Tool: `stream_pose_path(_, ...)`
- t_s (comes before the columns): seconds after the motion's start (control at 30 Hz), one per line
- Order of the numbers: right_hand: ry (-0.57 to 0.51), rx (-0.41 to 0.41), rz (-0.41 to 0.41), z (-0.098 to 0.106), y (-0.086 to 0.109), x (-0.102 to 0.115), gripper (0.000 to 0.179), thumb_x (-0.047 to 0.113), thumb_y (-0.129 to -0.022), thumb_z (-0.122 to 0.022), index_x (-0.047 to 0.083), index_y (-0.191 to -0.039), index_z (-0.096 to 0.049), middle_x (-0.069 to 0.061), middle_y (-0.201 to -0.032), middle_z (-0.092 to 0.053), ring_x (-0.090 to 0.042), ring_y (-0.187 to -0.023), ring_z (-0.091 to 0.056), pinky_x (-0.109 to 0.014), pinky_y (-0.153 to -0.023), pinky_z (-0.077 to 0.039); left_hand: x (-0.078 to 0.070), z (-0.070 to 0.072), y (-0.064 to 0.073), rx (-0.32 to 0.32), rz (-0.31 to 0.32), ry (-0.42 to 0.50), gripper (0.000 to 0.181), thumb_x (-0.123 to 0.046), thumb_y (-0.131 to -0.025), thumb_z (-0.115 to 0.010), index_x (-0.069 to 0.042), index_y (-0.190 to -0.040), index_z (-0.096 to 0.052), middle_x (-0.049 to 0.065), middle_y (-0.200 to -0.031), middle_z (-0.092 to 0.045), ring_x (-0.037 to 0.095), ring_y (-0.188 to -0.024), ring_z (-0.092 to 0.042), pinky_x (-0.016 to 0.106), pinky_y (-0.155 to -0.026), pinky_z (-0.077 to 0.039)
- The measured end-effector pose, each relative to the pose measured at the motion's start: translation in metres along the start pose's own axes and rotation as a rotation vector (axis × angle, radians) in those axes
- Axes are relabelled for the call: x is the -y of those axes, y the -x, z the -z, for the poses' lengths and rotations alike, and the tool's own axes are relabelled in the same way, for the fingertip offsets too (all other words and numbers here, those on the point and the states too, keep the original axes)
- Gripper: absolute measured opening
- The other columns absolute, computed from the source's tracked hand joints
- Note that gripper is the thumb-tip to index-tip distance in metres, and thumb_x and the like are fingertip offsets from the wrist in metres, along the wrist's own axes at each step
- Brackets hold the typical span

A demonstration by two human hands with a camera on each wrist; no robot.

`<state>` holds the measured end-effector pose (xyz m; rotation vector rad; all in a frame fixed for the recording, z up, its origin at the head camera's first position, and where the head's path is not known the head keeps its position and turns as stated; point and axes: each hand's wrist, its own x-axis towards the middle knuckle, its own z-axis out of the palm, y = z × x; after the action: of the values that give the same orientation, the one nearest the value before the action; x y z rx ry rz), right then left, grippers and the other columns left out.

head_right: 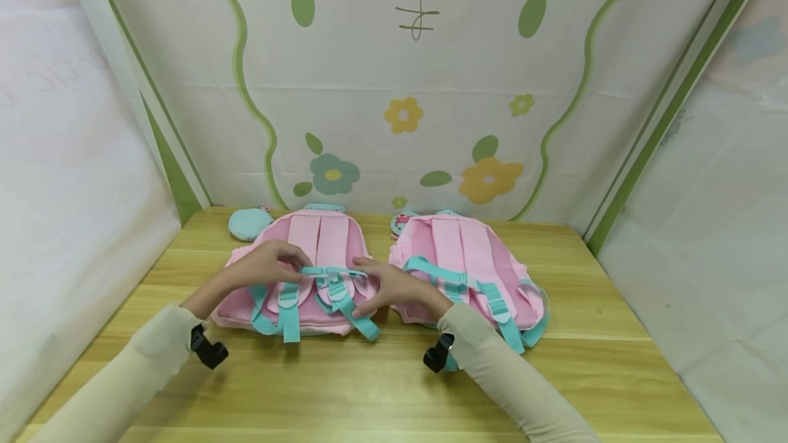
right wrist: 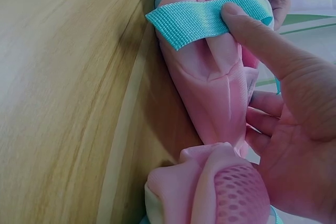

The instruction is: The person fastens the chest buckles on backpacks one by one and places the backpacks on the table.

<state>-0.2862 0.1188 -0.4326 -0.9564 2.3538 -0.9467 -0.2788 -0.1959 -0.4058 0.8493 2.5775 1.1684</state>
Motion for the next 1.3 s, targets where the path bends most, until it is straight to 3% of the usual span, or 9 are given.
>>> stream_pose_path(0.37, 0.014, 0.008, -0.011, 0.004, 0.002, 0.006, 0.093, 0.038, -0.081, -0.087, 0.021, -0.158, -0.039, -0.001, -0.169, -0.026, -0.026, -0.158, -0.017, -0.054, -0.125, -0.023, 0.002, 0.003, 0.004, -0.046, 0.05, 0.025, 0.019, -0.019, -0.088, -0.08, -0.012, -0.105, -0.075, 0.0, -0.097, -0.075, 0.014, -0.088, -0.067, 0.024, -0.079, -0.056)
stream_pose_path(0.73, 0.01, 0.027, -0.008, 0.005, 0.001, 0.005, 0.091, 0.039, -0.081, -0.086, 0.021, -0.157, -0.04, 0.003, -0.17, -0.023, -0.023, -0.16, -0.011, -0.052, -0.127, -0.018, 0.004, 0.005, 0.012, -0.107, 0.002, 0.096, 0.016, -0.012, -0.088, -0.078, -0.003, -0.1, -0.07, 0.007, -0.094, -0.072, 0.016, -0.087, -0.064, 0.023, -0.079, -0.054)
stream_pose_path(0.97, 0.011, 0.022, -0.013, 0.004, 0.0, 0.005, 0.089, 0.038, -0.081, -0.087, 0.021, -0.156, -0.042, 0.004, -0.17, -0.024, -0.021, -0.16, -0.011, -0.051, -0.127, -0.018, 0.002, 0.006, 0.017, -0.119, 0.061, 0.08, 0.014, -0.019, -0.09, -0.078, -0.012, -0.098, -0.069, 0.001, -0.089, -0.064, 0.012, -0.08, -0.055, 0.023, -0.075, -0.048)
stream_pose_path(1.13, 0.004, 0.022, 0.001, 0.005, 0.0, 0.006, 0.09, 0.038, -0.082, -0.086, 0.019, -0.157, -0.041, 0.001, -0.17, -0.024, -0.024, -0.16, -0.012, -0.054, -0.126, -0.018, 0.003, 0.006, 0.019, -0.123, 0.04, 0.142, 0.015, -0.023, -0.09, -0.079, -0.015, -0.099, -0.071, 0.003, -0.095, -0.067, 0.019, -0.085, -0.058, 0.026, -0.075, -0.051)
stream_pose_path(1.3, 0.004, 0.014, 0.009, 0.007, -0.002, 0.01, 0.092, 0.037, -0.081, -0.087, 0.016, -0.158, -0.04, -0.002, -0.168, -0.029, -0.026, -0.158, -0.018, -0.054, -0.125, -0.021, 0.004, 0.006, 0.02, -0.119, 0.026, 0.148, 0.016, -0.025, -0.089, -0.081, -0.017, -0.1, -0.072, 0.003, -0.097, -0.069, 0.022, -0.089, -0.059, 0.028, -0.079, -0.052)
